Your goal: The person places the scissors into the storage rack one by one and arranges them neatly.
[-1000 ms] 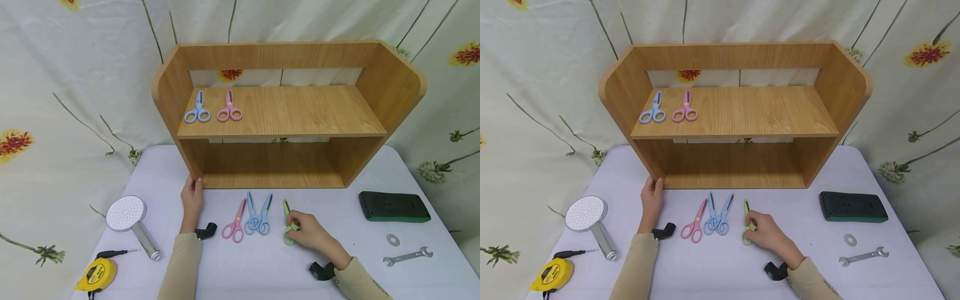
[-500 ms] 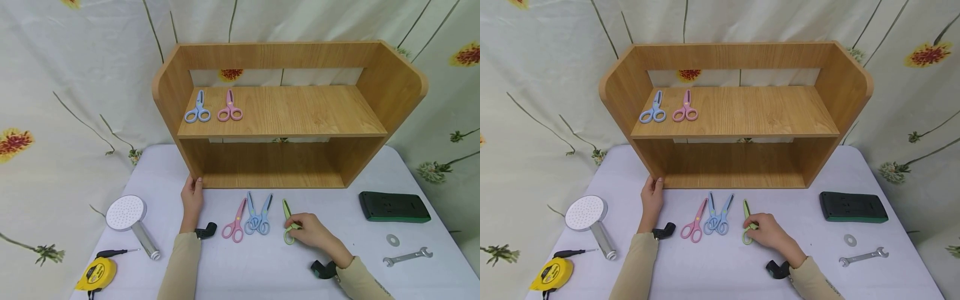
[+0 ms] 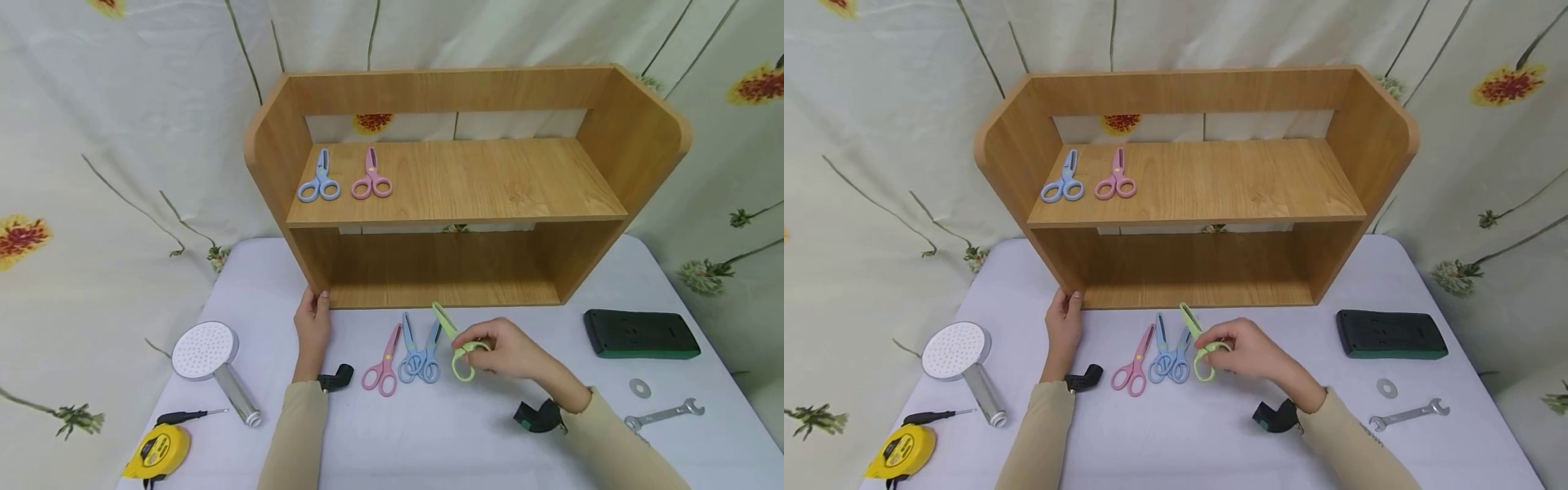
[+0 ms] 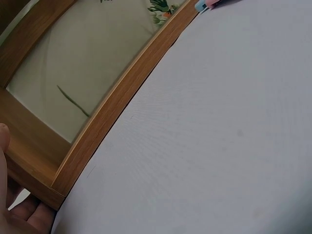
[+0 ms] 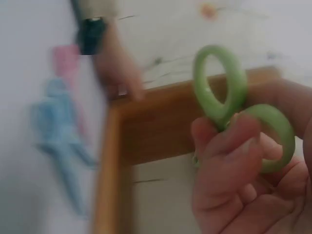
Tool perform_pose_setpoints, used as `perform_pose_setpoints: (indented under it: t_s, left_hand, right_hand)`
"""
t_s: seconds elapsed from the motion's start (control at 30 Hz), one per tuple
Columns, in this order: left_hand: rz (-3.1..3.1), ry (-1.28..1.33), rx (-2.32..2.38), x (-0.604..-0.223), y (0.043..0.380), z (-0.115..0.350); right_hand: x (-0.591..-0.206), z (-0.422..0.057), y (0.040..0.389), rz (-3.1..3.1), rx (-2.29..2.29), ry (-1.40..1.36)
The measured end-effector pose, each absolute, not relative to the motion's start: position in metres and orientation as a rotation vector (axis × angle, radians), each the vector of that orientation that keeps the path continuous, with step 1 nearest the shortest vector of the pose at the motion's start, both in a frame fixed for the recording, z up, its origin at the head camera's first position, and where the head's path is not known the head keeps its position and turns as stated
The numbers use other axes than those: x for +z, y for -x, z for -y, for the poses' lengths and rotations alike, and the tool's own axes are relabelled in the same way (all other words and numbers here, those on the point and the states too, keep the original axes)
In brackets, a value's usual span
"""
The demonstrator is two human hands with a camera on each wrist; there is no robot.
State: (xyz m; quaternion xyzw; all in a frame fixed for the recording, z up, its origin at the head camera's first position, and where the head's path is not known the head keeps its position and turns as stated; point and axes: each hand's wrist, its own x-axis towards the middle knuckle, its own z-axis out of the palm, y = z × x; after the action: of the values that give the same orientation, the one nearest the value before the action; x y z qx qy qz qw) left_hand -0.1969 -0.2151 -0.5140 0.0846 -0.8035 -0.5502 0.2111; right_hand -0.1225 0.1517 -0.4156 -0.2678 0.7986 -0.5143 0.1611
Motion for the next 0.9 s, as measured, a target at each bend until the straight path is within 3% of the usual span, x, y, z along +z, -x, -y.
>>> perform_pose_setpoints:
  t_s: [0.2,0.37,0.6,0.9]
  left_hand:
    - [2.213,-0.230,-1.533,-0.514,0.198,0.216]
    - [2.211,-0.233,-1.538,-0.514,0.197,0.215]
    - [2.216,-0.237,-1.542,-0.515,0.197,0.216]
    - [2.191,-0.224,-1.545,-0.518,0.199,0.216]
  right_hand:
    - [-0.327,-0.152,0.147,-2.327,-1.600,0.992]
    - [-0.277,-0.142,0.177,-2.508,-1.570,0.811]
    - [-0.253,-0.114,0.231,-2.767,-1.376,0.695]
    - [-0.248,-0.088,0.280,-2.932,-1.178,0.644]
